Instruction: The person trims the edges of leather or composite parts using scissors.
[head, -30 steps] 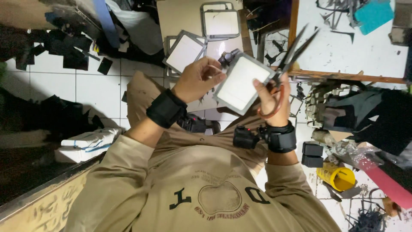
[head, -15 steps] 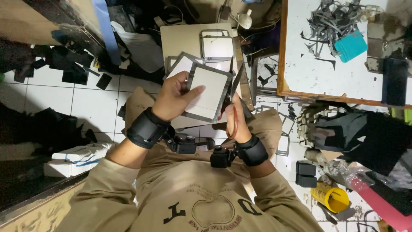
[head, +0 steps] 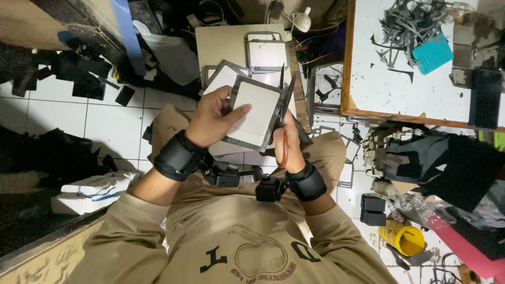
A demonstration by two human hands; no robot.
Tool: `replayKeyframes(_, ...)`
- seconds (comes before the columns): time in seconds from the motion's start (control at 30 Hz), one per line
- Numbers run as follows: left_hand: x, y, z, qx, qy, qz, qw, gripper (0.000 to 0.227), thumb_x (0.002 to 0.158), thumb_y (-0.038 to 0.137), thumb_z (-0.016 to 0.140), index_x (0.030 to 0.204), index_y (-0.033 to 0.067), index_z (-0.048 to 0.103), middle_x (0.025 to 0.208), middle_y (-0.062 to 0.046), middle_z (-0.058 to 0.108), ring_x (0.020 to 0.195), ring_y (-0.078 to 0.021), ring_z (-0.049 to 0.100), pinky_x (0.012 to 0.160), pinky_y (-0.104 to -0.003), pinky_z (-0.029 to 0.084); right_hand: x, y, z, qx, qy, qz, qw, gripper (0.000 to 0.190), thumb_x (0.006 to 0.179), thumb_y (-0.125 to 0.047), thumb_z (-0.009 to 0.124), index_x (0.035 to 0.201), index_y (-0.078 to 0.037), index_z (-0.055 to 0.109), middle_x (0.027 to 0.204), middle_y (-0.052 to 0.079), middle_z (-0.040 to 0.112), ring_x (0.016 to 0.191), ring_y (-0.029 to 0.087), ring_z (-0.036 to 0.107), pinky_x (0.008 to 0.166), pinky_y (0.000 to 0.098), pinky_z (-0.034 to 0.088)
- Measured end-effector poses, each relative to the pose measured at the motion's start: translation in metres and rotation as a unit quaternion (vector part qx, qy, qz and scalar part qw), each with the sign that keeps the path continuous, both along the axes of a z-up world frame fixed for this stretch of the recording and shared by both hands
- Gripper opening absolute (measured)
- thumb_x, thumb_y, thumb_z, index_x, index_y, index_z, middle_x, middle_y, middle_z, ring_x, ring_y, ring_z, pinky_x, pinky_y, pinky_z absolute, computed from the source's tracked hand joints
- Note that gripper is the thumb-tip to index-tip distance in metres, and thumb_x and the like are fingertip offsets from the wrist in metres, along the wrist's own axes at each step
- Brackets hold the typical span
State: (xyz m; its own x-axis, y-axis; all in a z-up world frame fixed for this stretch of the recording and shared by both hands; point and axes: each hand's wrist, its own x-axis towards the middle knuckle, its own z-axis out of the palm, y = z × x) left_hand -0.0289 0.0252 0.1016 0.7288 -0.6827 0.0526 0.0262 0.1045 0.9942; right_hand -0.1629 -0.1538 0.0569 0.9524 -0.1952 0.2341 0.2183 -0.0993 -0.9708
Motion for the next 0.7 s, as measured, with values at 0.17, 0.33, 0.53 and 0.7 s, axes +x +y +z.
replayKeyframes(0.17, 0.003, 0.001, 0.002, -0.016, -0.002, -0.007, 1.0, 0.015, 0.1, 0.007, 0.07, 0.112, -0.0004, 0.063, 0.095, -0.002, 0.072, 0.078, -0.0028, 0.065, 0.066, -0.02, 0.054, -0.003, -0.004, -0.002, 0.039, 0.006, 0.0, 0.999, 0.072, 0.111, -0.055, 0.047, 0.156, 0.0, 0.039, 0.121, 0.01, 0.061, 0.101, 0.014, 0.055, 0.089, 0.0278, 0.045)
replayKeyframes(0.33, 0.013, 0.007, 0.013, -0.004, -0.023, -0.019, 1.0, 0.016, 0.101, 0.007, 0.069, 0.113, -0.0008, 0.063, 0.097, -0.003, 0.073, 0.085, -0.003, 0.067, 0.073, -0.021, 0.055, -0.004, -0.015, 0.008, 0.051, 0.006, 0.032, 0.998, 0.076, 0.106, -0.063, 0.049, 0.152, -0.002, 0.045, 0.085, -0.002, 0.054, 0.067, 0.006, 0.046, 0.061, 0.0228, 0.04)
replayKeyframes(0.53, 0.028, 0.017, 0.037, 0.11, -0.088, -0.031, 0.99, 0.015, 0.1, 0.013, 0.072, 0.107, 0.0005, 0.067, 0.076, 0.0, 0.068, 0.063, -0.0018, 0.054, 0.056, -0.022, 0.043, -0.01, -0.039, 0.0, 0.049, 0.044, 0.082, 0.994, 0.071, 0.1, -0.068, 0.057, 0.122, -0.001, 0.055, 0.081, -0.002, 0.05, 0.064, 0.004, 0.045, 0.056, 0.0209, 0.036)
replayKeyframes(0.7, 0.038, 0.019, 0.043, 0.133, -0.072, -0.085, 0.985, 0.018, 0.098, 0.018, 0.071, 0.106, 0.0031, 0.065, 0.07, 0.004, 0.066, 0.058, 0.0, 0.053, 0.051, -0.021, 0.041, -0.013, -0.045, 0.006, 0.021, 0.077, 0.12, 0.99, 0.065, 0.1, -0.062, 0.06, 0.118, 0.001, 0.057, 0.075, -0.003, 0.049, 0.057, 0.002, 0.042, 0.052, 0.0185, 0.034)
